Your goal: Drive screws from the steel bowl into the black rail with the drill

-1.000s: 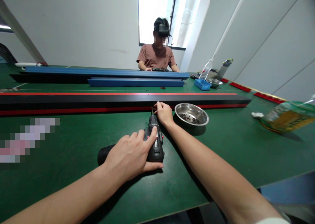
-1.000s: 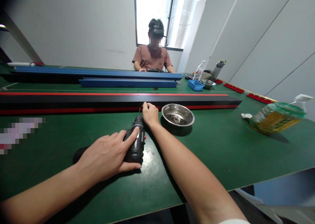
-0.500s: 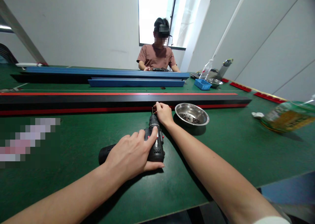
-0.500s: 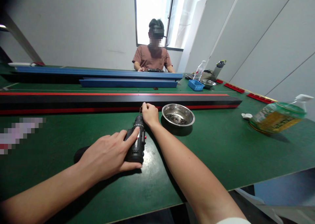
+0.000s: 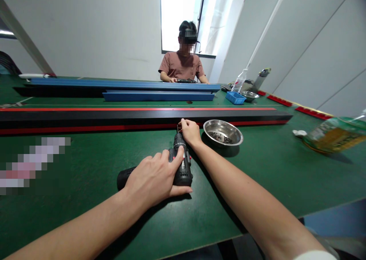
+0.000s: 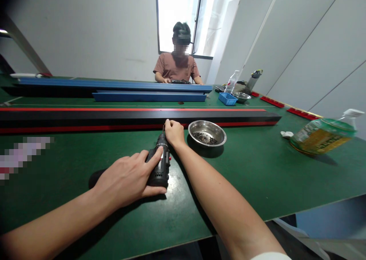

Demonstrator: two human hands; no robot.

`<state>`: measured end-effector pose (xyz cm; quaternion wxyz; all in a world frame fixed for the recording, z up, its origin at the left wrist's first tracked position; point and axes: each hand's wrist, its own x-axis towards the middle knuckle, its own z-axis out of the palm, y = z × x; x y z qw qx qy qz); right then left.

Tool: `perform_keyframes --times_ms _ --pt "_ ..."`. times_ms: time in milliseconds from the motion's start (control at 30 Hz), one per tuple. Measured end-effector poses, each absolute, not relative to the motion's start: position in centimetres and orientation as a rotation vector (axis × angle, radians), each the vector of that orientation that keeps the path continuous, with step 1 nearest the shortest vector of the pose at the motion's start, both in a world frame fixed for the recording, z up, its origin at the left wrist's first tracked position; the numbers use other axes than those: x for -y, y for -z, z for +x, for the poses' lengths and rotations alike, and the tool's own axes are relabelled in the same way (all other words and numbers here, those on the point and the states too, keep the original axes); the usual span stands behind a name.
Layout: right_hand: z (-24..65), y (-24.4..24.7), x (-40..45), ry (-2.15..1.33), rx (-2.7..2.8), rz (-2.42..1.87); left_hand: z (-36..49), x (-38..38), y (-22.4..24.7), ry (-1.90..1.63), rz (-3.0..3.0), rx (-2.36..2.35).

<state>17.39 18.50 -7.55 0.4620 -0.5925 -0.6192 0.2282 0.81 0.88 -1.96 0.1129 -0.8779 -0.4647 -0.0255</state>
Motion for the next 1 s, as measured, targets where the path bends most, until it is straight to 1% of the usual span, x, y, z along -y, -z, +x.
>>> perform_keyframes --times_ms 600,733,867,1000 --pt "17.2 7.2 -17.8 -0.514 1.525 -1.465 0.9 -1.1 1.9 0.045 -2.574 1.376" --pt "17.4 4.6 -16.2 -0.36 1.554 -1.403 1.0 -0.9 1.9 0.043 -2.572 1.389" --pt "20.4 0.9 -15.3 -0.303 1.608 -1.367 0.9 -0.4 1.8 0.046 -2.578 1.366" --pt "25.7 -0.1 -14.8 -0.306 1.648 -1.554 0.8 -0.2 1.7 0.039 -2.573 1.374"
